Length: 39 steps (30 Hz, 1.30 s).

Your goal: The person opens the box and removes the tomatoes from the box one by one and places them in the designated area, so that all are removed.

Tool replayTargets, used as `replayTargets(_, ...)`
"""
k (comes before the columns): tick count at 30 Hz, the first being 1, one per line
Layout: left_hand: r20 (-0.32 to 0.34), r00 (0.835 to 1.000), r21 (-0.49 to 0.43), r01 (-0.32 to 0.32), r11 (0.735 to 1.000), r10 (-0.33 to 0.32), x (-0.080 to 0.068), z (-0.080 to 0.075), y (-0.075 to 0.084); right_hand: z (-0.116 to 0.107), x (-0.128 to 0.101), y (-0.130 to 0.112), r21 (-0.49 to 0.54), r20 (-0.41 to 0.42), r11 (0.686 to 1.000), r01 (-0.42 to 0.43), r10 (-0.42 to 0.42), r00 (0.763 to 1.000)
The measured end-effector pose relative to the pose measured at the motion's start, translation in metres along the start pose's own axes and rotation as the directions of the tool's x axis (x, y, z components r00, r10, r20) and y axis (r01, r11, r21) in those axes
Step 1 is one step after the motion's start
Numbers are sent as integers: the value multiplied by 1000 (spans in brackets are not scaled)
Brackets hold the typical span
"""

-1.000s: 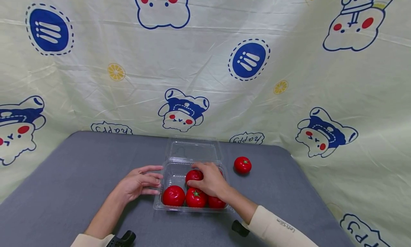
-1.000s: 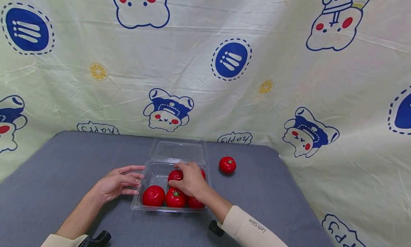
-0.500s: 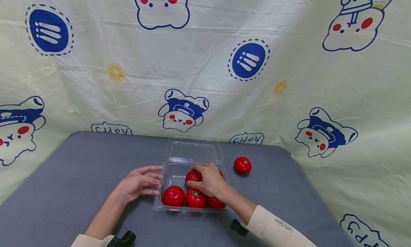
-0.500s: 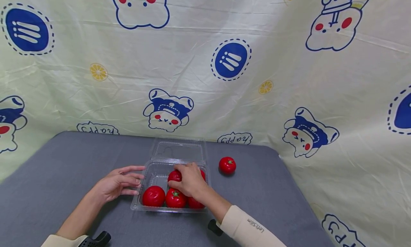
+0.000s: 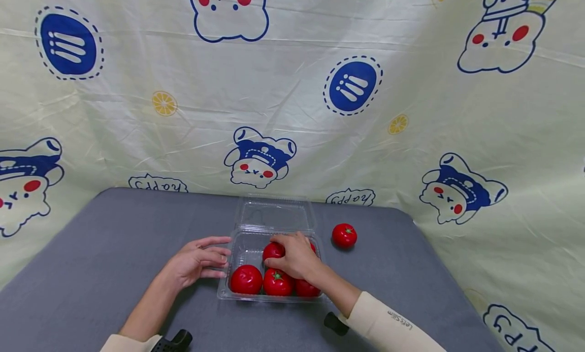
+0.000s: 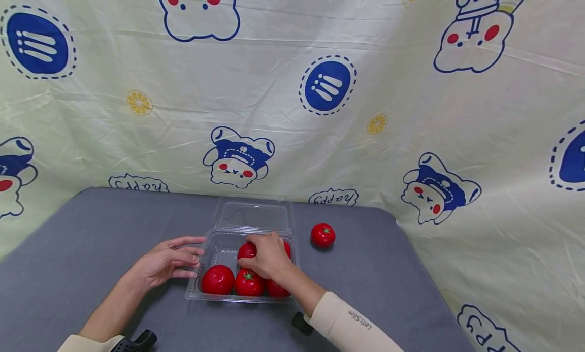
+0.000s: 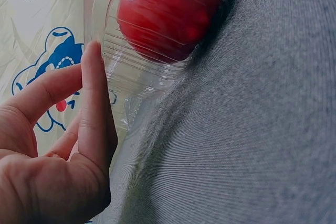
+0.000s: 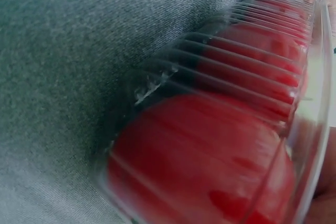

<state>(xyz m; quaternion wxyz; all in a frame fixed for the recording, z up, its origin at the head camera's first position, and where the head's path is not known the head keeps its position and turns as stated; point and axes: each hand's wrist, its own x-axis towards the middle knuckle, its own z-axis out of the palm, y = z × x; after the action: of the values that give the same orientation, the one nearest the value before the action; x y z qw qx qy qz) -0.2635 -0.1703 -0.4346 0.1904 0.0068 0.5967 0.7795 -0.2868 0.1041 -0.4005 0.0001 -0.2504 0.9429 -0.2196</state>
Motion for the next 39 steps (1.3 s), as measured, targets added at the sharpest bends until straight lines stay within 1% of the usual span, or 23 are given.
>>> replayTargets(6,-7,1000,1,5,1000,-5,0,1,0,1,0,-1,10,-18,1000,6,-6,1000)
replayTargets(13,-12,1000,4,10,1000,-10,0,0,0,2,-1,-2,57,-26,998,-10,11,1000)
replayTargets(30,-6,1000,-1,10,1000,-10,1,0,0,2,0,0,62,-99,998,-21,27,995)
replayTargets(39,-6,1000,1,13,1000,-13,1,0,0,-4,-3,-2,120,-126,992,-37,52,991)
